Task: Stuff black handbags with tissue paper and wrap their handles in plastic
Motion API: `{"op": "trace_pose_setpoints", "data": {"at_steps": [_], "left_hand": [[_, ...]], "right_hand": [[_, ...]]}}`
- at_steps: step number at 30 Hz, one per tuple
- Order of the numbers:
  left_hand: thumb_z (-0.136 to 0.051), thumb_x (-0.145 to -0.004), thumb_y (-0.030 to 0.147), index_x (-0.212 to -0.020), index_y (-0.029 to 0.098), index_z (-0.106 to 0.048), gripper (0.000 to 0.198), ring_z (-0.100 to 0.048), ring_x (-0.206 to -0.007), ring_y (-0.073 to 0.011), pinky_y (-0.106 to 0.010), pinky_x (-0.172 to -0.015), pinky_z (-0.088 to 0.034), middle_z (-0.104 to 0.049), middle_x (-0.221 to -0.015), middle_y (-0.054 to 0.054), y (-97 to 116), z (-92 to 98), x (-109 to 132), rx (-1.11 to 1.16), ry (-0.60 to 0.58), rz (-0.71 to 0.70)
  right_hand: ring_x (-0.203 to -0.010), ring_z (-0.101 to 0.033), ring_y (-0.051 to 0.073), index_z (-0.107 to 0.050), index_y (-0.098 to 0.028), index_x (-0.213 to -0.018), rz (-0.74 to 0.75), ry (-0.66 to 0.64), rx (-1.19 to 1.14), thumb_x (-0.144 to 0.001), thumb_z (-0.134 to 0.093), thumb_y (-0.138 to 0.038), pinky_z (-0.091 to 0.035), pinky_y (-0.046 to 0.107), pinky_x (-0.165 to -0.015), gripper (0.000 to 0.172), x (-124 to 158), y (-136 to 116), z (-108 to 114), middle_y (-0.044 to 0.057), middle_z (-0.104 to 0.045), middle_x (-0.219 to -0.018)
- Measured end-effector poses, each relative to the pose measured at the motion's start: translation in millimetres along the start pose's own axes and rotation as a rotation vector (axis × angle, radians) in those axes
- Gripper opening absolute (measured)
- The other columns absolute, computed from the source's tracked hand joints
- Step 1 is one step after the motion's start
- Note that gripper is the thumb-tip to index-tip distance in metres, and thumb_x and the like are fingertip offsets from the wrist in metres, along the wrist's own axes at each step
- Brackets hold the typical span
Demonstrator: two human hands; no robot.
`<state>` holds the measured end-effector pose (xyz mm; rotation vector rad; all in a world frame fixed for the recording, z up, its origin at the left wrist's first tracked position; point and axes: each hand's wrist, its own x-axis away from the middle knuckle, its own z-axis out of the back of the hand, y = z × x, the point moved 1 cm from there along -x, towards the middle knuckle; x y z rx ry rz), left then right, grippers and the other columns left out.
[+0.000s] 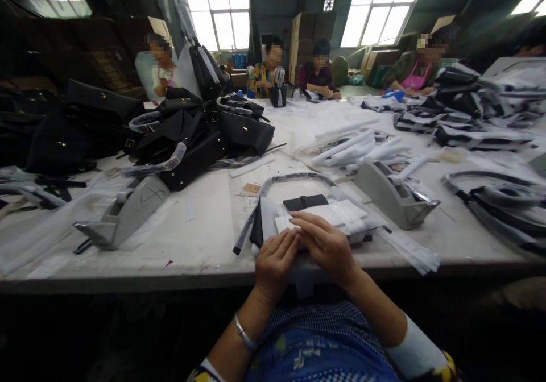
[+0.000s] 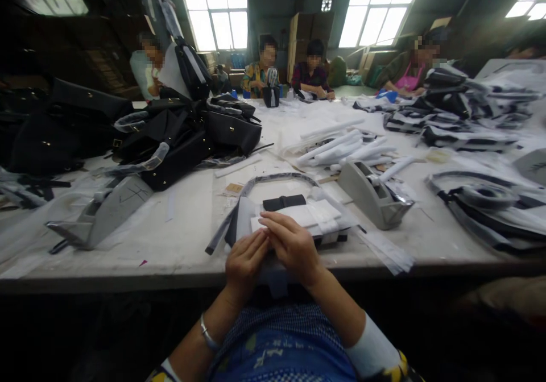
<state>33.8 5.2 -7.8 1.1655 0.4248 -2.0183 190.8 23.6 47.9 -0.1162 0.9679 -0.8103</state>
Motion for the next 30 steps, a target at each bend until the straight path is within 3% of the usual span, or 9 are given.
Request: {"op": "trace_pose_setpoints", "data": {"at_steps": [2, 4, 8, 13, 22, 30], "left_hand": [[-0.049, -0.098, 0.011, -0.128, 0.017, -0.062, 0.033, -0.065, -0.115, -0.0219, -0.037, -0.095, -0.05, -0.069, -0.125, -0.006, 0, 0.9, 0, 0.009, -0.041, 0.007], [-0.048, -0.099, 0.011, -0.132, 0.018, -0.059, 0.036, -0.064, -0.117, -0.0213, -0.037, -0.096, -0.049, -0.067, -0.128, -0.006, -1, 1.4, -1, 0.013, -0.08, 0.015], [-0.047, -0.099, 0.01, -0.136, 0.02, -0.056, 0.04, -0.064, -0.117, -0.0215, -0.036, -0.097, -0.048, -0.067, -0.129, -0.006, -3, 1.4, -1, 0.012, -0.094, 0.016], [-0.048, -0.098, 0.01, -0.145, 0.025, -0.047, 0.049, -0.065, -0.116, -0.0225, -0.035, -0.097, -0.046, -0.066, -0.13, -0.005, -6, 1.3, 2, 0.021, -0.103, -0.025], [-0.06, -0.094, 0.012, -0.146, 0.028, -0.045, 0.056, -0.067, -0.113, -0.0245, -0.035, -0.094, -0.044, -0.066, -0.129, -0.004, -12, -4.4, 3, 0.036, -0.073, -0.056], [-0.062, -0.093, 0.013, -0.145, 0.028, -0.047, 0.056, -0.068, -0.11, -0.0252, -0.035, -0.092, -0.046, -0.067, -0.128, -0.005, -12, -3.5, 0, 0.039, -0.047, -0.068]], "right_hand": [[-0.123, -0.059, 0.02, -0.059, -0.024, -0.135, 0.099, 0.086, 0.028, -0.093, -0.05, -0.003, -0.052, 0.039, -0.103, 0.048, 40, -4, 8, 0.008, -0.066, -0.13], [-0.129, -0.055, 0.023, -0.056, -0.026, -0.138, 0.13, 0.091, 0.165, -0.091, -0.048, 0.002, -0.049, 0.043, -0.106, 0.056, 78, -4, 8, 0.008, -0.065, -0.132], [-0.138, -0.045, 0.026, -0.059, -0.026, -0.135, 0.077, 0.058, 0.398, -0.091, -0.047, 0.002, -0.033, 0.055, -0.116, 0.053, 123, 2, -10, 0.009, -0.06, -0.138], [-0.142, -0.039, 0.022, -0.06, -0.028, -0.131, 0.141, -0.047, 0.422, -0.096, -0.048, -0.01, -0.026, 0.051, -0.12, 0.041, 125, 1, -29, 0.004, -0.06, -0.139], [-0.146, -0.031, 0.019, -0.052, -0.035, -0.139, 0.082, -0.171, 0.554, -0.098, -0.054, -0.021, -0.025, 0.047, -0.121, 0.044, 135, 12, -43, -0.001, -0.049, -0.15], [-0.143, -0.036, 0.014, -0.059, -0.031, -0.132, 0.114, -0.131, 0.51, -0.098, -0.054, -0.019, -0.029, 0.041, -0.119, 0.037, 129, 7, -47, -0.001, -0.055, -0.145]]}}
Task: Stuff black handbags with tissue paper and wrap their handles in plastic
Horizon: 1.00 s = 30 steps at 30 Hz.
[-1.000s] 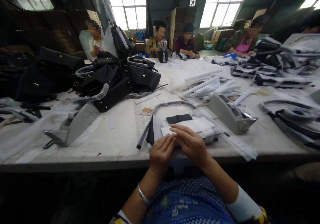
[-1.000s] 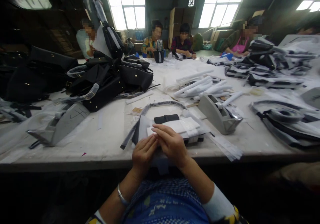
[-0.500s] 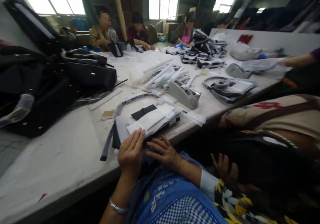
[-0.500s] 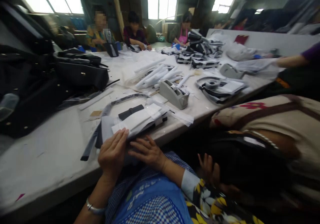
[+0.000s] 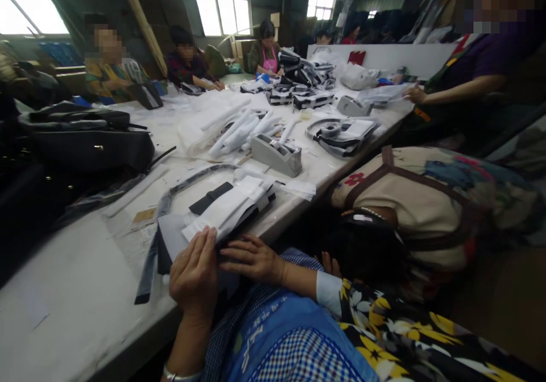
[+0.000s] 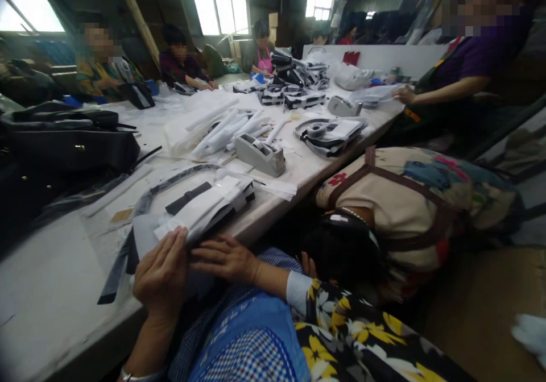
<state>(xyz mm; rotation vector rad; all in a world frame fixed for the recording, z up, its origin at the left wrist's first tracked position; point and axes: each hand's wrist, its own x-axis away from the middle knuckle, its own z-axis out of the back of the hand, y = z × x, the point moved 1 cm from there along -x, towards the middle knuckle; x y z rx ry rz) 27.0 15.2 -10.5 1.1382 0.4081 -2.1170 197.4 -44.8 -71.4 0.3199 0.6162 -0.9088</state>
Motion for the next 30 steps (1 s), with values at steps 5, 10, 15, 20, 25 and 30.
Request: {"op": "trace_pose_setpoints", "data": {"at_steps": [5, 10, 15, 20, 25, 30], "left_hand": [[-0.063, -0.092, 0.012, -0.144, 0.027, -0.048, 0.056, -0.068, -0.11, -0.0258, -0.035, -0.092, -0.047, -0.068, -0.127, -0.006, -2, -0.4, 0, 0.016, 0.007, -0.021], [-0.062, -0.092, 0.013, -0.144, 0.027, -0.049, 0.055, -0.068, -0.11, -0.0256, -0.035, -0.092, -0.047, -0.068, -0.126, -0.006, 0, 0.8, -2, 0.001, 0.028, -0.036], [-0.058, -0.095, 0.013, -0.143, 0.027, -0.049, 0.052, -0.068, -0.109, -0.0251, -0.036, -0.092, -0.047, -0.068, -0.126, -0.006, 2, 1.4, -3, -0.011, 0.027, -0.031], [-0.058, -0.094, 0.013, -0.144, 0.026, -0.048, 0.052, -0.068, -0.11, -0.0247, -0.035, -0.093, -0.048, -0.068, -0.126, -0.007, 0, 0.5, -2, -0.026, 0.027, -0.05], [-0.058, -0.094, 0.014, -0.141, 0.027, -0.052, 0.049, -0.069, -0.108, -0.0246, -0.036, -0.094, -0.049, -0.069, -0.125, -0.006, -1, -0.4, -2, 0.006, 0.061, -0.04], [-0.055, -0.095, 0.014, -0.141, 0.025, -0.052, 0.047, -0.068, -0.11, -0.0252, -0.037, -0.094, -0.049, -0.068, -0.126, -0.007, -1, -0.5, -1, -0.01, 0.04, -0.052]], "right_hand": [[-0.125, -0.056, 0.01, -0.065, -0.025, -0.123, -0.013, 0.1, -0.118, -0.099, -0.051, -0.021, -0.03, 0.036, -0.118, 0.028, -10, -7, 9, 0.002, -0.066, -0.132], [-0.117, -0.063, 0.013, -0.062, -0.019, -0.125, -0.203, 0.175, -0.305, -0.098, -0.048, -0.017, -0.037, 0.037, -0.114, 0.031, -15, -14, 26, 0.007, -0.072, -0.12], [-0.106, -0.068, 0.015, -0.068, -0.019, -0.111, -0.283, 0.227, -0.455, -0.095, -0.048, -0.015, -0.045, 0.038, -0.107, 0.026, -18, -13, 31, 0.008, -0.075, -0.108], [-0.105, -0.068, 0.012, -0.07, -0.021, -0.106, -0.109, 0.246, -0.449, -0.097, -0.043, -0.015, -0.043, 0.036, -0.109, 0.029, -21, -14, 28, 0.004, -0.077, -0.104], [-0.104, -0.069, 0.011, -0.069, -0.022, -0.107, -0.113, 0.164, -0.432, -0.097, -0.044, -0.015, -0.043, 0.034, -0.108, 0.028, -18, -14, 25, 0.001, -0.077, -0.106], [-0.098, -0.071, 0.012, -0.069, -0.022, -0.101, -0.075, 0.154, -0.384, -0.095, -0.05, -0.012, -0.05, 0.03, -0.1, 0.022, -19, -17, 31, 0.001, -0.078, -0.099]]}}
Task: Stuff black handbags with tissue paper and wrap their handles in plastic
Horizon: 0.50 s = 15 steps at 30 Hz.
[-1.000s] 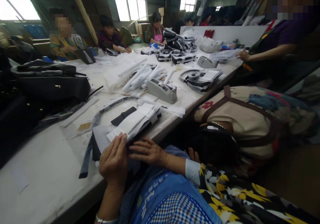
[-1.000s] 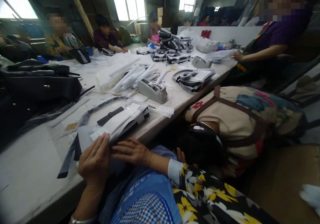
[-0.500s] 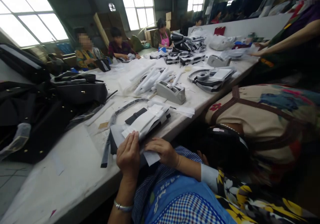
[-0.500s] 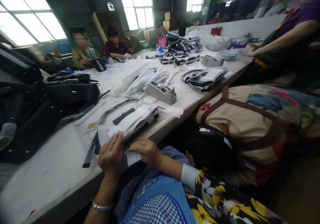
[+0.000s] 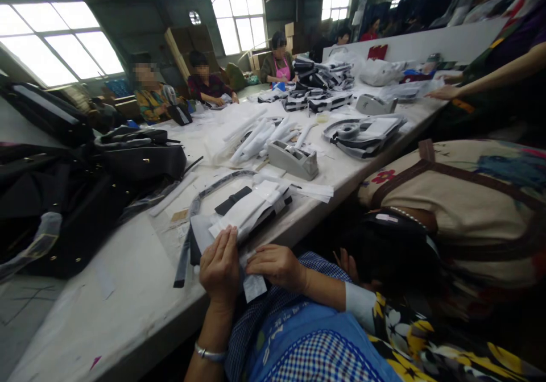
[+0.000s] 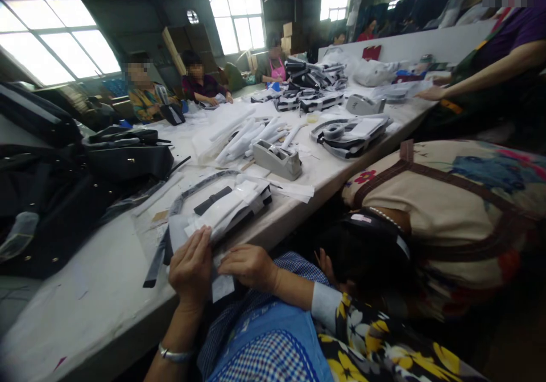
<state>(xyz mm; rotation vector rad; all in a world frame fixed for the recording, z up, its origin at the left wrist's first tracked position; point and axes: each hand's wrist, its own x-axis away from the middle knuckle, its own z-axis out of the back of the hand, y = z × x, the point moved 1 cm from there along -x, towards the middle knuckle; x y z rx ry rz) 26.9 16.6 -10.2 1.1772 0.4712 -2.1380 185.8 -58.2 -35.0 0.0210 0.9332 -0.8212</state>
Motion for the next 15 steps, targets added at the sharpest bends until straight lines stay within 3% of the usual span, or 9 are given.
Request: {"op": "trace_pose_setpoints", "data": {"at_steps": [5, 15], "left_hand": [[-0.05, -0.097, 0.012, -0.141, 0.024, -0.053, 0.046, -0.067, -0.112, -0.0248, -0.037, -0.095, -0.048, -0.068, -0.126, -0.008, 2, 0.3, 2, -0.013, -0.015, 0.018], [-0.047, -0.098, 0.009, -0.133, 0.019, -0.059, 0.039, -0.066, -0.115, -0.0239, -0.037, -0.092, -0.049, -0.067, -0.127, -0.007, 8, 9.3, 3, -0.039, -0.062, 0.03]], "right_hand": [[-0.096, -0.072, 0.015, -0.069, -0.02, -0.1, 0.024, 0.056, -0.084, -0.094, -0.045, -0.01, -0.055, 0.032, -0.092, 0.027, -4, -17, 10, 0.005, -0.077, -0.096], [-0.094, -0.073, 0.017, -0.07, -0.022, -0.107, -0.02, -0.003, -0.221, -0.092, -0.045, -0.008, -0.057, 0.032, -0.089, 0.032, -15, -27, 37, 0.005, -0.077, -0.099]]}}
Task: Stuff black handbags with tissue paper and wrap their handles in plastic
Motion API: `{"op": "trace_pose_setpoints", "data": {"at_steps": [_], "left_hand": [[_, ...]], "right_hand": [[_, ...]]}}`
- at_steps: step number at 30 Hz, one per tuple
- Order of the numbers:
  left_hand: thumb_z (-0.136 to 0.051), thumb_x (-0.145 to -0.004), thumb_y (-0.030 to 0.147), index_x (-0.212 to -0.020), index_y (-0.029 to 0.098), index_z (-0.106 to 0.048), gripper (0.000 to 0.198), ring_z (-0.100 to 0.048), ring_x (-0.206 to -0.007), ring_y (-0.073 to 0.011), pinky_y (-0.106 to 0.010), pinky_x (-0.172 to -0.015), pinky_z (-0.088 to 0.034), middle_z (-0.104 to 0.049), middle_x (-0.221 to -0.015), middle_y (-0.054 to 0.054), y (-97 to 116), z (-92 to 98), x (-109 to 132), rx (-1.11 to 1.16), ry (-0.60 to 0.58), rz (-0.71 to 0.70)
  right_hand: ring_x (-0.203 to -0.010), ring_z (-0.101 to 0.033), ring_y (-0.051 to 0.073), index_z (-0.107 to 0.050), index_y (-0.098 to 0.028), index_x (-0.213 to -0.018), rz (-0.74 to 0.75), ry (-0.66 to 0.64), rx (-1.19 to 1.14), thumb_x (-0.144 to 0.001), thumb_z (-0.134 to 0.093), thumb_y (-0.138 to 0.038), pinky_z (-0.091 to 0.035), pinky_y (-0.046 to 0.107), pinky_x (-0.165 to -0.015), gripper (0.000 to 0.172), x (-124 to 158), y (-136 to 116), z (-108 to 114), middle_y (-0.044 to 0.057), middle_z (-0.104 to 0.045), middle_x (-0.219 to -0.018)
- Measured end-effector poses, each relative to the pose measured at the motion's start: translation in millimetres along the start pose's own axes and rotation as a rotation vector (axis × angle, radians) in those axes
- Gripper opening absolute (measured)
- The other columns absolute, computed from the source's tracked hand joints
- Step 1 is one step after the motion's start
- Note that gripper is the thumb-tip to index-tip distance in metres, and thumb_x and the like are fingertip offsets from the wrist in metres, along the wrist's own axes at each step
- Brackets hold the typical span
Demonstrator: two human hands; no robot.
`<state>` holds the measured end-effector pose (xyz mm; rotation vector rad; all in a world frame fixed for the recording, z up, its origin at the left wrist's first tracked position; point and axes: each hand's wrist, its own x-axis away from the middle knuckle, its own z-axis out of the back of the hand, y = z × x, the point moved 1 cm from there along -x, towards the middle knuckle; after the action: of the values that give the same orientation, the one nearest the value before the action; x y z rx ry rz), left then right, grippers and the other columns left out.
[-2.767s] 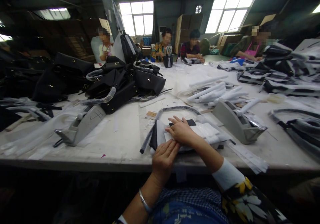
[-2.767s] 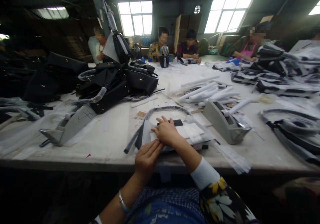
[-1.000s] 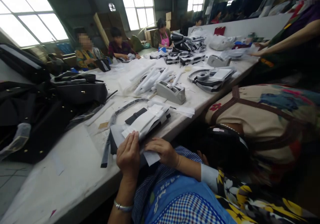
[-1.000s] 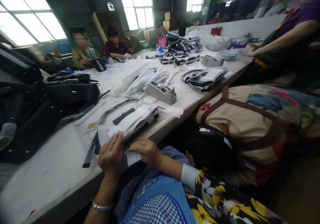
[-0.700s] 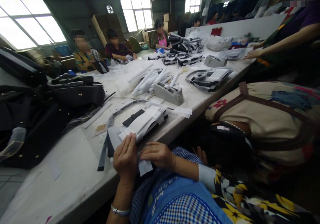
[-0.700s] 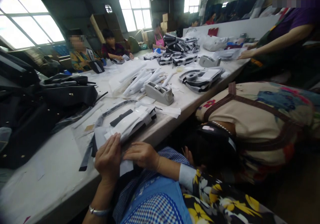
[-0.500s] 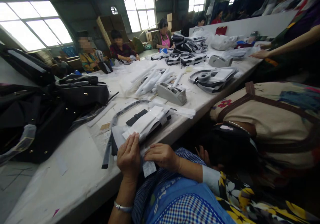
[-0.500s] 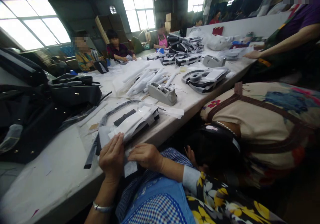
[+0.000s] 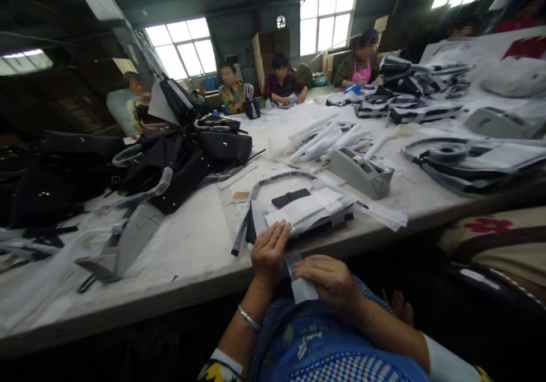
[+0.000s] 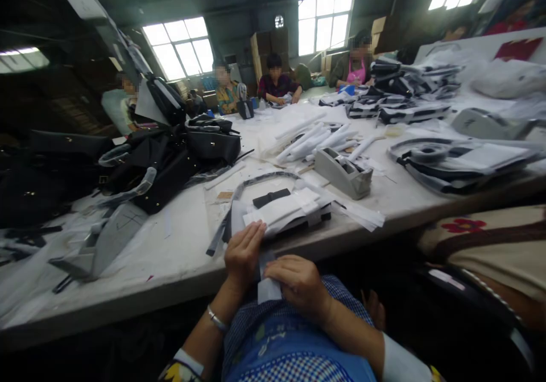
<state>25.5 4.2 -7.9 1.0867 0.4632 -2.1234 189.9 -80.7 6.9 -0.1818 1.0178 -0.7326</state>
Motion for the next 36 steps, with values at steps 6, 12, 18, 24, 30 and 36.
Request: {"op": "trace_pose_setpoints", "data": {"at_steps": [6, 12, 18, 24, 30, 36], "left_hand": [[-0.046, -0.098, 0.01, -0.132, 0.019, -0.06, 0.038, -0.065, -0.115, -0.0223, -0.036, -0.094, -0.05, -0.069, -0.126, -0.007, 3, 5.0, 2, 0.007, 0.0, 0.003], [-0.046, -0.1, 0.013, -0.133, 0.018, -0.058, 0.036, -0.059, -0.123, -0.0219, -0.037, -0.1, -0.049, -0.066, -0.131, -0.007, 5, 7.8, 4, 0.033, -0.082, 0.038], [-0.054, -0.096, 0.015, -0.1, 0.017, -0.071, 0.017, -0.062, -0.111, -0.0252, -0.041, -0.099, -0.051, -0.069, -0.117, -0.01, 10, 12.1, 2, 0.036, -0.006, 0.176], [-0.054, -0.095, 0.01, -0.107, 0.016, -0.068, 0.019, -0.064, -0.099, -0.0224, -0.038, -0.092, -0.054, -0.07, -0.102, -0.008, 9, 12.9, 0, 0.1, 0.009, 0.223], [-0.051, -0.096, 0.009, -0.116, 0.014, -0.063, 0.024, -0.066, -0.101, -0.0211, -0.036, -0.094, -0.055, -0.071, -0.105, -0.009, 5, 20.6, -3, 0.184, -0.005, 0.253], [-0.048, -0.097, 0.009, -0.127, 0.018, -0.059, 0.033, -0.066, -0.105, -0.0196, -0.035, -0.095, -0.055, -0.07, -0.114, -0.009, 2, 22.8, -3, 0.162, -0.04, 0.244]], "right_hand": [[-0.088, -0.074, 0.016, -0.074, -0.024, -0.1, -0.2, 0.032, -0.033, -0.085, -0.048, -0.005, -0.059, 0.027, -0.083, 0.036, -16, -7, 16, 0.002, -0.078, -0.095], [-0.086, -0.073, 0.017, -0.076, -0.025, -0.097, -0.299, -0.053, -0.011, -0.078, -0.05, -0.007, -0.057, 0.025, -0.08, 0.036, -60, 9, 29, 0.001, -0.078, -0.095], [-0.085, -0.072, 0.019, -0.076, -0.024, -0.094, -0.242, -0.194, 0.121, -0.077, -0.051, -0.008, -0.052, 0.031, -0.081, 0.034, -100, 41, 26, 0.001, -0.078, -0.089], [-0.086, -0.071, 0.02, -0.078, -0.025, -0.088, -0.517, -0.434, 0.158, -0.079, -0.06, -0.013, -0.049, 0.03, -0.078, 0.023, -131, 66, 14, 0.001, -0.078, -0.088], [-0.076, -0.066, 0.016, -0.073, -0.026, -0.08, -0.569, -0.528, 0.245, -0.082, -0.071, -0.03, -0.041, 0.026, -0.069, 0.006, -142, 72, 5, -0.003, -0.073, -0.078], [-0.085, -0.061, 0.016, -0.063, -0.022, -0.082, -0.509, -0.571, 0.327, -0.084, -0.069, -0.026, -0.036, 0.026, -0.069, 0.007, -145, 72, 0, -0.001, -0.068, -0.087]]}}
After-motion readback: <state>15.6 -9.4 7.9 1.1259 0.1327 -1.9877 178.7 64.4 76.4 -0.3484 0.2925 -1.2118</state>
